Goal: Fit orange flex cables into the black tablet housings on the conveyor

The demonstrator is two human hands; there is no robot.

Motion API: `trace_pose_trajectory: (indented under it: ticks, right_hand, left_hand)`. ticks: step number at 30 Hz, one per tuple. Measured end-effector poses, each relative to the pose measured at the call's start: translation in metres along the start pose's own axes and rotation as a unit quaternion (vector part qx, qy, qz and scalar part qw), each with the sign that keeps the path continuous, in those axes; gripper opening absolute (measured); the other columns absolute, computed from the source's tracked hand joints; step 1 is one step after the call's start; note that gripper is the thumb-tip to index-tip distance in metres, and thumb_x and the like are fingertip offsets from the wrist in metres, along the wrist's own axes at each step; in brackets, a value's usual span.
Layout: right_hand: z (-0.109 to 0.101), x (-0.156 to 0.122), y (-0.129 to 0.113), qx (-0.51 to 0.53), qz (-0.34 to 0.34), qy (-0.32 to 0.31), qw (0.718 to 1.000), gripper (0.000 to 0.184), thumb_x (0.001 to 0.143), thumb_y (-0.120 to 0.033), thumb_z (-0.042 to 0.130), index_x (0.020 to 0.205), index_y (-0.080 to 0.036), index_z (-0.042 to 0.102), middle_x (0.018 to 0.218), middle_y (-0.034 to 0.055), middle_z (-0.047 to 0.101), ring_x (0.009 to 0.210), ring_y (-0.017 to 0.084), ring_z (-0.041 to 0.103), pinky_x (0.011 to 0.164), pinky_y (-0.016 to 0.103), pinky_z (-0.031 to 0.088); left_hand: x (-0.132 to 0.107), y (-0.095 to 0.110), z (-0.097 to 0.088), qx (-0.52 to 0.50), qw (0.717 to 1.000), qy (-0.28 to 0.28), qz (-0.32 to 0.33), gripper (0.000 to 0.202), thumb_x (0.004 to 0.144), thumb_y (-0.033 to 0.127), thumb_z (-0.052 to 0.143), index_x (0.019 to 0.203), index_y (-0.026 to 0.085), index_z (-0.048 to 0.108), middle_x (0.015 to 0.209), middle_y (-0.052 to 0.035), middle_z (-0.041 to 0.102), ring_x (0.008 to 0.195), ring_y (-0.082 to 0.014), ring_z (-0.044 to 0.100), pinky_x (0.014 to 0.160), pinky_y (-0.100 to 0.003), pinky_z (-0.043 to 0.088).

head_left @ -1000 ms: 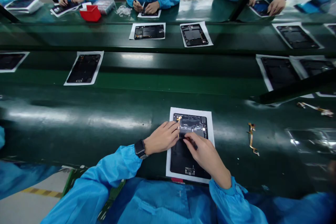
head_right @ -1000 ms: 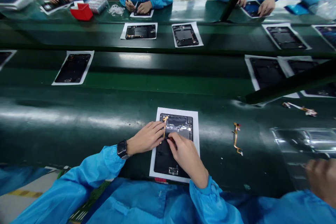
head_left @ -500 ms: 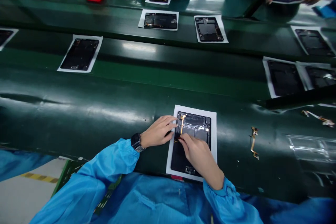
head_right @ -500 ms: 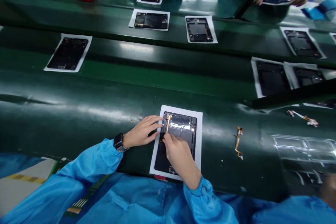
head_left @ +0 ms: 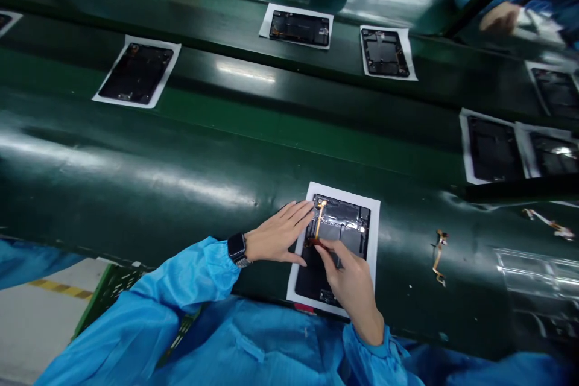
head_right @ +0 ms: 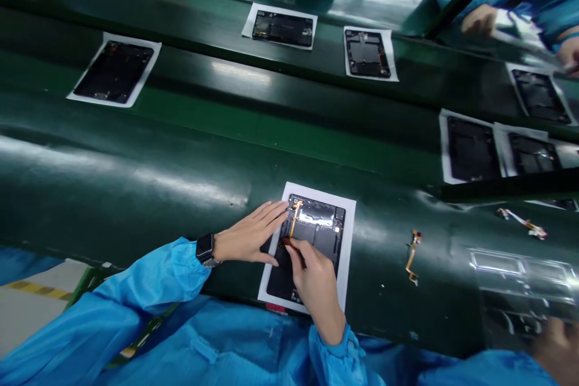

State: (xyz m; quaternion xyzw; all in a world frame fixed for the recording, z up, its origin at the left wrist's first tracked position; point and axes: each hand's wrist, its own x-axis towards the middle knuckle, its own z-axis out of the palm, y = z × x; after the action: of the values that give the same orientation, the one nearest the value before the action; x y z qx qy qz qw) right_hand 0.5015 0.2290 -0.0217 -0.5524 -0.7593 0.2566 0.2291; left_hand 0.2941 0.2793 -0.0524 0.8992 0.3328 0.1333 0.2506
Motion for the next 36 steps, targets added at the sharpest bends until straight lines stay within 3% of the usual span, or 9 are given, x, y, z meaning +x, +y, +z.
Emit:
trace_pose_trajectory:
  ticks: [8,19,28,36]
  right_hand:
    - [0.002,-0.001,-0.004,-0.031,-0.015,-0.031,0.999,0.017,0.099,-0.024,0.048,0.106,-0.016,0.062,0.094,0.0071,0.071,0.081,0.019,0.069,0.069,0.027,0.054]
    - [0.011,0.006,-0.016,-0.124,-0.017,-0.035,0.992,0.023,0.101,-0.025,0.042,0.093,-0.015,0.061,0.075,0.0059,0.068,0.063,0.017,0.066,0.055,0.024,0.045]
    - [-0.004,0.004,-0.01,-0.107,0.011,-0.03,0.994,0.028,0.101,-0.035,0.04,0.096,-0.017,0.062,0.08,0.0074,0.07,0.063,0.019,0.067,0.052,0.026,0.048]
    - [0.0,0.006,-0.019,-0.162,-0.014,-0.048,0.985,0.028,0.102,-0.029,0.039,0.086,-0.016,0.059,0.069,0.0057,0.064,0.053,0.015,0.06,0.045,0.022,0.039]
  left_hand:
    - [0.0,-0.001,0.001,-0.004,1.0,0.007,0.001,0.107,0.08,0.06,0.066,0.152,0.007,0.006,0.158,-0.0234,0.013,0.149,-0.033,0.006,0.121,-0.049,0.013]
    - [0.0,0.001,0.001,0.01,1.0,0.003,-0.005,0.11,0.077,0.059,0.07,0.151,0.005,0.009,0.158,-0.024,0.015,0.149,-0.0319,0.004,0.122,-0.046,0.009]
    - [-0.001,0.001,0.003,0.013,1.0,0.011,-0.001,0.106,0.081,0.061,0.066,0.151,0.006,0.008,0.157,-0.0245,0.015,0.149,-0.0321,0.004,0.121,-0.046,0.009]
    - [0.0,0.001,0.004,0.013,1.0,0.008,-0.004,0.106,0.08,0.06,0.066,0.151,0.004,0.01,0.158,-0.024,0.013,0.149,-0.0323,0.003,0.122,-0.046,0.008]
